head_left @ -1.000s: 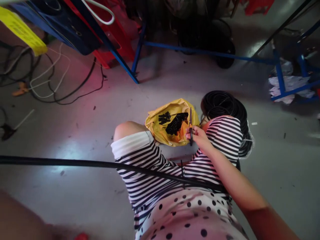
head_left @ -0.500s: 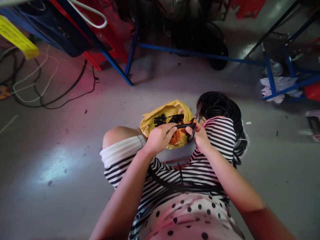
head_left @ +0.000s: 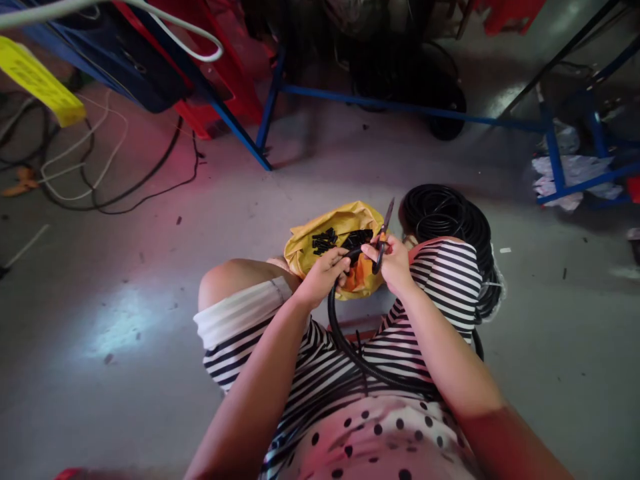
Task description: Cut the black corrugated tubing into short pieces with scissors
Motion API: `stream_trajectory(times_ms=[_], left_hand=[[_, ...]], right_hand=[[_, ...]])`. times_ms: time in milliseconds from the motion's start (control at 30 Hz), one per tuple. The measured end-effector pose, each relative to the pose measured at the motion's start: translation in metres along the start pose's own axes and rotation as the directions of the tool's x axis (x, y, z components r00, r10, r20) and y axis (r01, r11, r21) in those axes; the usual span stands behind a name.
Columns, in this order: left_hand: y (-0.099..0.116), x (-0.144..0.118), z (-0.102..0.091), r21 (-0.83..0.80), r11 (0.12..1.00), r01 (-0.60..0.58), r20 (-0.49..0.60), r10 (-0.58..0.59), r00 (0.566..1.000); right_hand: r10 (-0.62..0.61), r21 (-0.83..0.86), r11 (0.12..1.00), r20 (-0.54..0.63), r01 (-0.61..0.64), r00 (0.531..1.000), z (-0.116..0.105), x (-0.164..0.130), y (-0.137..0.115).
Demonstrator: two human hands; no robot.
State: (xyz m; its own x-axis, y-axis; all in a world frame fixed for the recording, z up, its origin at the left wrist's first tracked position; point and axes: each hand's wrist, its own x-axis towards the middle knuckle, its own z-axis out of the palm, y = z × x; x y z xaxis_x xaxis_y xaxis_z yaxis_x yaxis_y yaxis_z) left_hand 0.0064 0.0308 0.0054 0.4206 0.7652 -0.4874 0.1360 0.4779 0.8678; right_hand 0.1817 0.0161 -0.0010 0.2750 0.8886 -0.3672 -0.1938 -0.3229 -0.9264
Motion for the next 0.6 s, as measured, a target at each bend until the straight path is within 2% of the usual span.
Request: stream_trajectory(times_ms=[67,167,233,300,367,467,533,600], left_hand=[[-0.002,0.001,0.0,0.022,1.0,-0.013,-0.032,0.014,0.999],[0.0,0.004,-0.002,0.255,0.958,-0.133,-0.066,0.154,0.986],[0.001,0.005,-0.008,0.4,0.894,-0.202,-0.12,0.27,0.956],[0.001,0.004,-0.016,0.473,0.853,-0.22,-0.203,0.348,0.915],[0.003,0.001,-0.026,0.5,0.835,-0.229,-0.261,0.398,0.879],[0.006,-0.005,-0.037,0.511,0.821,-0.255,-0.282,0.44,0.853],[0.007,-0.007,-0.037,0.529,0.812,-0.245,-0.299,0.449,0.842],[0.007,-0.009,-0.032,0.559,0.801,-0.214,-0.3,0.437,0.848]], right_hand=[[0.015,-0.019,1.0,-0.008,-0.016,1.0,0.001,0.002,0.004],[0.011,-0.035,0.999,-0.018,-0.012,1.0,0.0,0.004,0.004],[-0.001,-0.056,0.998,-0.024,-0.001,1.0,-0.003,-0.001,0.002],[0.003,-0.077,0.997,-0.005,-0.004,1.0,-0.007,-0.011,0.0],[0.073,-0.085,0.994,0.064,-0.068,0.995,-0.011,-0.027,-0.001],[0.238,-0.139,0.968,0.223,-0.211,0.945,-0.013,-0.05,0.004],[0.293,-0.161,0.953,0.26,-0.258,0.92,-0.012,-0.059,0.01],[0.305,-0.178,0.948,0.259,-0.265,0.917,-0.009,-0.06,0.013]])
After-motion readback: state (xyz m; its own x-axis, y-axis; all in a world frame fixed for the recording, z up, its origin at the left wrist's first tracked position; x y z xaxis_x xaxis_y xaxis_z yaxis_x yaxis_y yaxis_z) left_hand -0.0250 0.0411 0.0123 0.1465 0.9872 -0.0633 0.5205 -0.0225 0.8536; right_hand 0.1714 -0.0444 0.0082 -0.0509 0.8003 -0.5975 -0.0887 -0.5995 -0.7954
